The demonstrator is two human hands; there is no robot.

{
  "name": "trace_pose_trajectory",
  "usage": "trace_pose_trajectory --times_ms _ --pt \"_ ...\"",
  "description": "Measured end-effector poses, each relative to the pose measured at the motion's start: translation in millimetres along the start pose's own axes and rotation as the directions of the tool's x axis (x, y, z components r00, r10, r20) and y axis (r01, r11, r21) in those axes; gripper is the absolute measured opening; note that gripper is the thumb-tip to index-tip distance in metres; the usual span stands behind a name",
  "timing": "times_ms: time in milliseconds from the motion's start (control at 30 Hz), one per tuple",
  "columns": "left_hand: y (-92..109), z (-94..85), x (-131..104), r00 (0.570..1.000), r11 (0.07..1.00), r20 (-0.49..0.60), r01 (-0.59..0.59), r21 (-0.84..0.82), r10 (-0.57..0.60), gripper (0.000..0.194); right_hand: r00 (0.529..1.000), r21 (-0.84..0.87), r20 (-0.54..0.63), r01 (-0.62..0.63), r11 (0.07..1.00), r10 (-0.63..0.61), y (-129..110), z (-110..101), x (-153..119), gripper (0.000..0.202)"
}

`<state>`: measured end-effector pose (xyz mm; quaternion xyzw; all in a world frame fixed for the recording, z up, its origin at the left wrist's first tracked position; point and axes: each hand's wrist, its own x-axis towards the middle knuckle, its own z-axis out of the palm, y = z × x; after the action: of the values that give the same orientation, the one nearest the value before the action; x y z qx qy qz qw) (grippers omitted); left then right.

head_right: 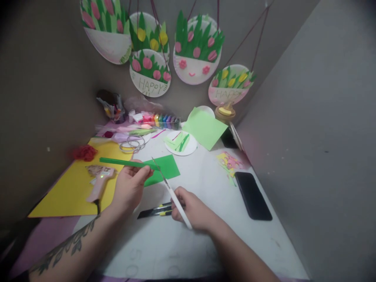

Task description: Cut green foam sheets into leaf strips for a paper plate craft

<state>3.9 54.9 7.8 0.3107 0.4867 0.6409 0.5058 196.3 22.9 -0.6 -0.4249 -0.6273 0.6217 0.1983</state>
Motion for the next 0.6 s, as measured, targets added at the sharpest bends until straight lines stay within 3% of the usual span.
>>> trace_pose_trajectory --times_ms 600 --pt "1.5 -0.3 -1.5 1.0 0.998 0.002 0.029 0.05 -0.029 0.027 1.0 0.003 -0.01 0.014 1.0 -0.014 0.7 -0.4 0.1 0.02"
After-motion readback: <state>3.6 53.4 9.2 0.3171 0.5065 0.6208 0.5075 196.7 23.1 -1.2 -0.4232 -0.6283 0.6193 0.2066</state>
